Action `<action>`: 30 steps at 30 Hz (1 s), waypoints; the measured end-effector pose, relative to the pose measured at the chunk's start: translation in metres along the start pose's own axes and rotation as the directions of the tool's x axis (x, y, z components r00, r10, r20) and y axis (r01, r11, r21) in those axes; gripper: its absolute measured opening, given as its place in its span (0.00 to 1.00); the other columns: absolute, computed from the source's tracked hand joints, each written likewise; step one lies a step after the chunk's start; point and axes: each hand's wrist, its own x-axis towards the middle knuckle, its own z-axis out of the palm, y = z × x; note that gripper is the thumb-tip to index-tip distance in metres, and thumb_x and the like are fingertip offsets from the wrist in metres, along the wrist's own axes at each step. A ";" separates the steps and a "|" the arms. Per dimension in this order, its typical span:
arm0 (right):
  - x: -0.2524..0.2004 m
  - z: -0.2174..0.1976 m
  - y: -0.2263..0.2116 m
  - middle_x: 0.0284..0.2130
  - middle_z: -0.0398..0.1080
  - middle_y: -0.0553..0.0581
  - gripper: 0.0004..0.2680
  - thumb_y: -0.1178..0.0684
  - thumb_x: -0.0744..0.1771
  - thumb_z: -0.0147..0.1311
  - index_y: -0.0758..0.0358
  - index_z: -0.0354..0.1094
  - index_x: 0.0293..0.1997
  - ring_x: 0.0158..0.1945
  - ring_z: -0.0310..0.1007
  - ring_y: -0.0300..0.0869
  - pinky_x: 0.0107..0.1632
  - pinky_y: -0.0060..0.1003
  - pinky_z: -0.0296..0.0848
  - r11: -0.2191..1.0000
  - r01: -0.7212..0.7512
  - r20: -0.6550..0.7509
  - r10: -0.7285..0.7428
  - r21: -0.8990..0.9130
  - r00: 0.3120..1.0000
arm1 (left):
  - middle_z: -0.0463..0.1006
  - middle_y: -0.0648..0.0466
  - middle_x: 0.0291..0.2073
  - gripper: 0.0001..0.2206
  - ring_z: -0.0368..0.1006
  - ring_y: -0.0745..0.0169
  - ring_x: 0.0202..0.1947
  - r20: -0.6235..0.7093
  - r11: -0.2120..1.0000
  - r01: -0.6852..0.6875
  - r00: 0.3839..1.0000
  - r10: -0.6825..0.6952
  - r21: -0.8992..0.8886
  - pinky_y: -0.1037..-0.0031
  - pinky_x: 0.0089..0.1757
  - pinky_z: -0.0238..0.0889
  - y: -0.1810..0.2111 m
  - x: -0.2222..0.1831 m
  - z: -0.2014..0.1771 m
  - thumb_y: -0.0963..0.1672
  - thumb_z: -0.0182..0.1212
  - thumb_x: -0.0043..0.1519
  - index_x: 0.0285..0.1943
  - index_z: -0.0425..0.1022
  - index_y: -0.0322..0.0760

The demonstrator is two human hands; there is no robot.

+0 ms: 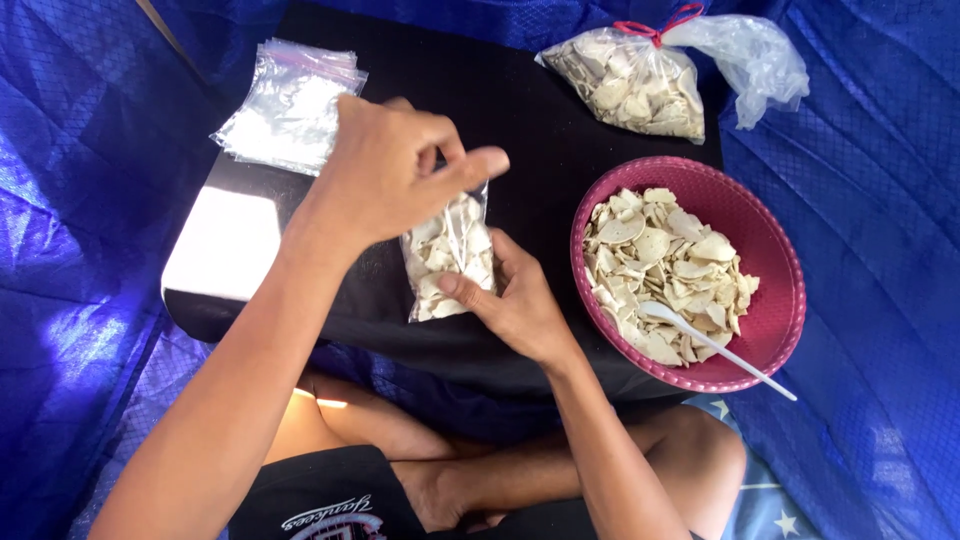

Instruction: Filling small plastic bags with chips from a bowl using a spoon and hands.

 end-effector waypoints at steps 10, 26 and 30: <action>-0.002 0.003 -0.011 0.37 0.76 0.58 0.17 0.52 0.63 0.62 0.71 0.68 0.54 0.37 0.72 0.37 0.41 0.29 0.73 0.996 0.001 -0.021 -0.003 -0.085 1.000 | 0.68 0.61 0.09 0.10 0.58 0.71 0.09 0.074 0.998 0.008 0.997 -0.004 -0.061 0.80 0.36 0.56 0.002 0.004 0.007 0.46 0.71 0.60 0.29 0.85 0.38; 0.002 -0.002 0.002 0.44 0.75 0.62 0.18 0.56 0.65 0.61 0.71 0.64 0.58 0.44 0.76 0.41 0.46 0.32 0.78 0.996 0.016 -0.018 -0.015 0.092 1.000 | 0.71 0.43 0.46 0.21 0.72 0.53 0.45 -0.001 0.879 0.184 0.979 -0.205 -0.440 0.68 0.45 0.69 -0.007 -0.022 0.008 0.46 0.60 0.64 0.62 0.65 0.32; 0.002 0.002 -0.004 0.40 0.72 0.57 0.17 0.52 0.64 0.66 0.69 0.65 0.54 0.46 0.74 0.42 0.48 0.39 0.79 0.999 0.020 -0.066 -0.017 0.034 0.998 | 0.78 0.46 0.42 0.24 0.78 0.52 0.44 0.259 0.573 0.477 0.869 -0.422 -0.667 0.62 0.45 0.73 -0.015 -0.062 0.043 0.51 0.65 0.60 0.63 0.70 0.37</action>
